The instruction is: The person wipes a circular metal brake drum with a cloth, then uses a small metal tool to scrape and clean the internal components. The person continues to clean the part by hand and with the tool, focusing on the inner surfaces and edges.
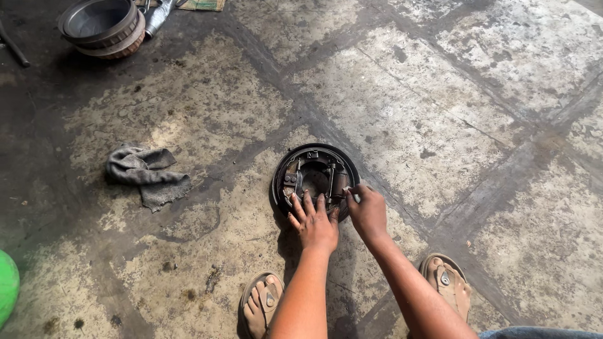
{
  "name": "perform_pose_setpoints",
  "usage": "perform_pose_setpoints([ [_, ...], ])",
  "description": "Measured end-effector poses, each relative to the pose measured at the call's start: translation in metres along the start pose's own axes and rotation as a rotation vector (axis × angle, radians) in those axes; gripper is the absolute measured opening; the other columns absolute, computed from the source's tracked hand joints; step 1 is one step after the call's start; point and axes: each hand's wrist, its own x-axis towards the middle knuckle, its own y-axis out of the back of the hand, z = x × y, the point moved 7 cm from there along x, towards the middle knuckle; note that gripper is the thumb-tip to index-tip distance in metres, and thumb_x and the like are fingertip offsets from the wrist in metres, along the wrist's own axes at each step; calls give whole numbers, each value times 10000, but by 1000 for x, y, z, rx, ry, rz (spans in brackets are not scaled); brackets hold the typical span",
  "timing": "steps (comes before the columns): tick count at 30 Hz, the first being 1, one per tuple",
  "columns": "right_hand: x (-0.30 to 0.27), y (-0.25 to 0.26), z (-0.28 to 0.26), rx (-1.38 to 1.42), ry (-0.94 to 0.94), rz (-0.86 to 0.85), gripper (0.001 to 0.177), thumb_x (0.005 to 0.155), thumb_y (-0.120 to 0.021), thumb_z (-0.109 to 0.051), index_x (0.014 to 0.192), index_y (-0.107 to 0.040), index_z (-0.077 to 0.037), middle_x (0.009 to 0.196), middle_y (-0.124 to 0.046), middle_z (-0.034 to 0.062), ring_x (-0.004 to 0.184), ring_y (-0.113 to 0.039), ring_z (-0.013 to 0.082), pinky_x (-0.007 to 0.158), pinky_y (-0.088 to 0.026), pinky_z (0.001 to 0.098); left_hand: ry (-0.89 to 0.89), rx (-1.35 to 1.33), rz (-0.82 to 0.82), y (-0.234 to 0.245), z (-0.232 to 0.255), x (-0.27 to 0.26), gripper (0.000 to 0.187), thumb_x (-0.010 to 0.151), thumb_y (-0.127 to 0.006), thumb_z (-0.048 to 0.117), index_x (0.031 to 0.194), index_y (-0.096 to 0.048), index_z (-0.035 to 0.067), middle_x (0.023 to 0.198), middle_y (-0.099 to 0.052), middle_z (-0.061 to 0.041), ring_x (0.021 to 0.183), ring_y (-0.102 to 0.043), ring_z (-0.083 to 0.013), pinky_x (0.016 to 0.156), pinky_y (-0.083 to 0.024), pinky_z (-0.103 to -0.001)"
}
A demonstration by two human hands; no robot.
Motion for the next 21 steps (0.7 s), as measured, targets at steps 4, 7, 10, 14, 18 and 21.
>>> perform_pose_setpoints([
  [4, 6, -7, 0, -60, -56, 19, 179, 859, -764, -207, 929, -760, -42, 853, -719, 227, 818, -688, 409, 753, -530, 479, -2, 26, 12, 2, -1, 3, 624, 1014, -498, 445, 1556, -355, 172, 1697, -72, -134, 1560, 116, -399, 1218, -22, -641],
  [7, 8, -6, 3, -69, -49, 49, 167, 840, -755, -181, 934, -758, -43, 862, -714, 235, 827, -689, 417, 758, -536, 483, -21, 29, 49, -2, 0, 1, 612, 1019, -499, 446, 1552, -368, 174, 1692, -97, -140, 1561, 92, -406, 1220, -36, -647],
  [10, 1, -2, 2, -59, -18, 47, 154, 842, -746, -173, 909, -746, -34, 897, -726, 221, 822, -691, 420, 739, -538, 487, -12, 6, 47, -5, 2, 0, 603, 1018, -507, 443, 1546, -378, 182, 1691, -114, -136, 1566, 85, -408, 1224, -38, -646],
  [14, 13, -9, 4, -106, -116, -5, 152, 875, -740, -184, 956, -758, -58, 874, -714, 229, 823, -702, 406, 774, -543, 481, -4, 102, 18, -5, 0, 5, 661, 962, -568, 355, 1566, -355, 190, 1698, -98, -132, 1551, 95, -414, 1205, -42, -631],
  [18, 13, -3, -2, -48, -28, 17, 134, 836, -729, -146, 924, -755, -47, 945, -735, 204, 855, -709, 392, 781, -547, 475, -17, 17, 53, -3, 0, 3, 604, 1010, -520, 402, 1552, -360, 186, 1687, -113, -137, 1557, 85, -410, 1216, -40, -646],
  [21, 12, -2, -7, -89, -52, 21, 138, 826, -749, -164, 903, -760, -50, 920, -730, 214, 860, -697, 401, 778, -539, 483, -10, 23, 34, -3, 1, 5, 602, 1016, -514, 384, 1561, -349, 186, 1694, -104, -134, 1558, 96, -414, 1219, -37, -639],
])
